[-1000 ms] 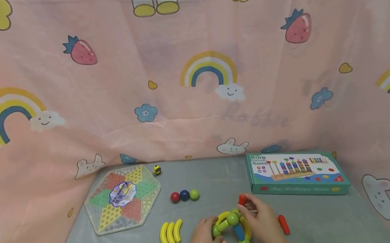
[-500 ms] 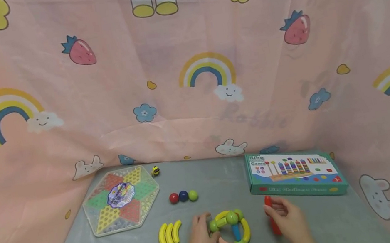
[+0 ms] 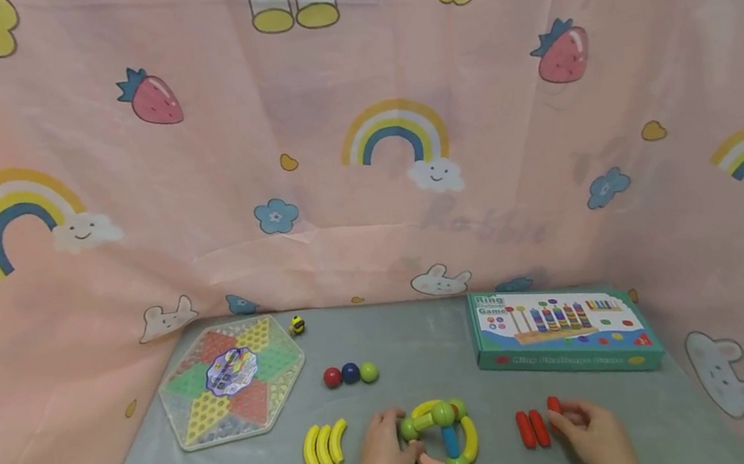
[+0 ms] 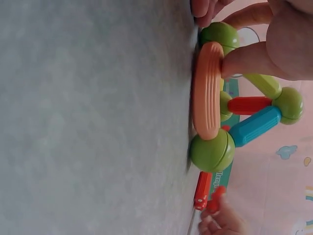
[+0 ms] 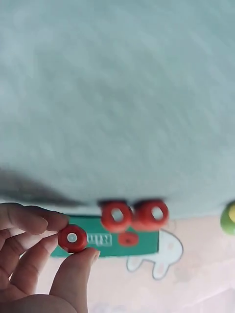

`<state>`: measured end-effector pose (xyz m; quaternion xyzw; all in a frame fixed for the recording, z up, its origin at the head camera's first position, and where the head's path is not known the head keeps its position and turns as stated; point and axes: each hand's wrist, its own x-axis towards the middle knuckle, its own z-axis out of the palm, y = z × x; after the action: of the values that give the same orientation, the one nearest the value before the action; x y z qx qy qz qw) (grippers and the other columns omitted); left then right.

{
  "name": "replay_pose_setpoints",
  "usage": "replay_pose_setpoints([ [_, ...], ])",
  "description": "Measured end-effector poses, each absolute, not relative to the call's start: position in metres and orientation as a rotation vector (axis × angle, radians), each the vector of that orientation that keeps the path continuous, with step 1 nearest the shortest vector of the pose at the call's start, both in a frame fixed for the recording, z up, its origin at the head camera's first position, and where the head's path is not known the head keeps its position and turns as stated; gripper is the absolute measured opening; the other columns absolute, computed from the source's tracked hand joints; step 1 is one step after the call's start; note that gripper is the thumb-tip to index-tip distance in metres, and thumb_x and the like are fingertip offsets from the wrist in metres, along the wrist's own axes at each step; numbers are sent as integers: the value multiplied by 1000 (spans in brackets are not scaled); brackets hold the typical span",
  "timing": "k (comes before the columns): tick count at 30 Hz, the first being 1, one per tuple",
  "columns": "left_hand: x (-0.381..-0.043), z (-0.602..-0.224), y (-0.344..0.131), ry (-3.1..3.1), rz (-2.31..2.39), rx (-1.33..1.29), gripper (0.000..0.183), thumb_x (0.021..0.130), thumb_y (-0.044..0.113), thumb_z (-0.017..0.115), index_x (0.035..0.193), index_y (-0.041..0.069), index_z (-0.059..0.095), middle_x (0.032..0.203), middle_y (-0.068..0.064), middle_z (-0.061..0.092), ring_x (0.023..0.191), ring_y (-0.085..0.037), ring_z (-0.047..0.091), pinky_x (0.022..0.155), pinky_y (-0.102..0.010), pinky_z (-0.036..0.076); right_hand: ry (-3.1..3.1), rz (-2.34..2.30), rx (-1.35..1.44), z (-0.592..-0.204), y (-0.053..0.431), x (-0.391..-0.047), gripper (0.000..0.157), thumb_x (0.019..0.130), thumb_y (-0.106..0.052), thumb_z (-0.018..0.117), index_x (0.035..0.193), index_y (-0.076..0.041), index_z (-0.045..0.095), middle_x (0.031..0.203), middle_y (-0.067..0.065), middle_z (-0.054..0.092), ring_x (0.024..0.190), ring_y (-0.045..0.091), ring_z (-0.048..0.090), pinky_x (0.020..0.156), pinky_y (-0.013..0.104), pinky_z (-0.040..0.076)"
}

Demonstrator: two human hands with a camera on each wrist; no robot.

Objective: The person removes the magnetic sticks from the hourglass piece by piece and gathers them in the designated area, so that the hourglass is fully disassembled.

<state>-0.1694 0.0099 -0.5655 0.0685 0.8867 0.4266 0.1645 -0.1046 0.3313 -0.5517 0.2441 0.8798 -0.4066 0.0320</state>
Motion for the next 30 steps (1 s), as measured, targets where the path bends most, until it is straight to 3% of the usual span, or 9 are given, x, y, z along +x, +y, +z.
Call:
replay_pose_setpoints([
  [4, -170, -567, 11, 2531, 1224, 241, 43, 85, 15, 80, 123, 7, 63, 106, -7, 58, 93, -20, 57, 81, -45, 53, 2736, -1153, 680, -559, 335, -105, 54, 95, -39, 69, 113, 11, 66, 90, 11, 71, 79, 20, 63, 70, 40, 55],
  [8, -170, -570, 10, 2545, 1206, 336, 44, 87, 15, 77, 127, 7, 63, 109, -5, 59, 95, -18, 57, 82, -43, 54, 2759, -1094, 635, -563, 335, -105, 52, 94, -41, 70, 106, 9, 69, 86, 6, 70, 76, 18, 62, 67, 38, 54],
  [14, -170, -566, 3, 2549, 1188, 414, 46, 87, 16, 78, 129, 5, 62, 114, -7, 61, 106, -24, 60, 91, -50, 54, 2747, -1016, 610, -564, 334, -107, 58, 99, -45, 60, 113, 11, 66, 93, 13, 71, 83, 24, 64, 75, 46, 55],
  [19, -169, -564, 1, 2606, 1120, 443, 44, 89, 16, 74, 131, 5, 62, 118, -10, 63, 112, -29, 62, 94, -51, 53, 2702, -1032, 564, -563, 335, -110, 53, 105, -36, 53, 119, 14, 62, 99, 18, 70, 89, 27, 65, 78, 47, 55],
  [24, -169, -562, 2, 2682, 1062, 461, 41, 93, 11, 68, 133, 8, 61, 122, -9, 62, 114, -28, 62, 95, -48, 54, 2682, -1110, 551, -558, 339, -113, 44, 106, -24, 49, 121, 15, 60, 89, 8, 69, 80, 19, 63, 70, 41, 54],
  [30, -174, -550, -1, 2761, 1112, 579, 44, 89, -4, 59, 129, 12, 65, 119, -7, 64, 104, -19, 63, 87, -37, 57, 2781, -1103, 617, -544, 331, -118, 40, 104, -24, 52, 121, 11, 62, 93, 11, 69, 84, 22, 61, 70, 39, 53],
])
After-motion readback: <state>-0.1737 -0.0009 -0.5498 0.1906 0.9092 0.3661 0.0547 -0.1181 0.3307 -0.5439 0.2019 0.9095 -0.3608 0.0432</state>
